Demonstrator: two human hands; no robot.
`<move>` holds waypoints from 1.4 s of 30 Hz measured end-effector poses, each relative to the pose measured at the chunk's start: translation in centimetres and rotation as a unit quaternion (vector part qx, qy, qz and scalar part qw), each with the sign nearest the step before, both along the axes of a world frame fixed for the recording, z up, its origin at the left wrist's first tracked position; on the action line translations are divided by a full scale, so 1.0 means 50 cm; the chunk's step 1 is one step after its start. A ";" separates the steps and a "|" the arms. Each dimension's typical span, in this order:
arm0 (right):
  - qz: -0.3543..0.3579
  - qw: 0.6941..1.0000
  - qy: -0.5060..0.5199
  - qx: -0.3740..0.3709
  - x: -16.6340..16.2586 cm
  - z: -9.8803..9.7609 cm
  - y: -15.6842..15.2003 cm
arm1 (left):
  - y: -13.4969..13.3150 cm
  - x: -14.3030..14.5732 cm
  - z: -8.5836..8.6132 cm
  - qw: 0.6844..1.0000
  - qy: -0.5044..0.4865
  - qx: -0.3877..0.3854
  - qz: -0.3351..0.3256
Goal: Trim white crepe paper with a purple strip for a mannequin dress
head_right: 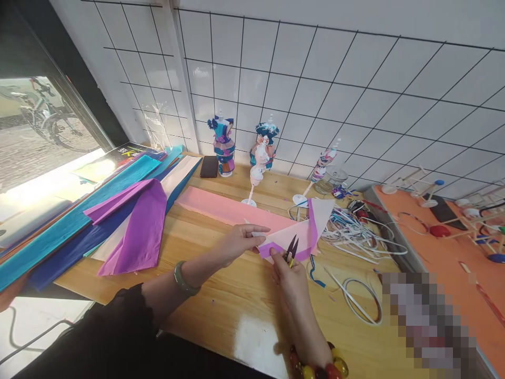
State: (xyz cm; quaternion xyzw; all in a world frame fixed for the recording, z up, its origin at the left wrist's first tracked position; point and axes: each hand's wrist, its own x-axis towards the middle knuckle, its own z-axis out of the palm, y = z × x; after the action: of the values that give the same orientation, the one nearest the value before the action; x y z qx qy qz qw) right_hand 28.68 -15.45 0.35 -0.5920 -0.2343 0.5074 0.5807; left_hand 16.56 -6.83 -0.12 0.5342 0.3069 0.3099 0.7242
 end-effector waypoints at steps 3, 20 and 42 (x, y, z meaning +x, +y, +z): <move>0.013 0.999 -0.046 0.010 0.017 -0.008 0.018 | 0.011 -0.006 0.008 0.999 0.015 0.011 -0.026; 0.320 0.938 -0.102 -0.080 0.060 0.006 0.019 | 0.049 -0.009 -0.040 0.987 -0.076 -0.089 0.108; 0.359 0.917 -0.095 -0.149 0.070 0.008 0.012 | 0.031 0.000 -0.067 0.999 -0.013 -0.028 0.008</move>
State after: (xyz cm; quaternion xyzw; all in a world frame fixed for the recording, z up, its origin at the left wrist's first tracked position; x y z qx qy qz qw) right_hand 32.19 -14.84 0.73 -0.5935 -0.4066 0.6519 0.2395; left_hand 16.56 -5.30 -3.48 0.5074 0.3103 0.3133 0.7404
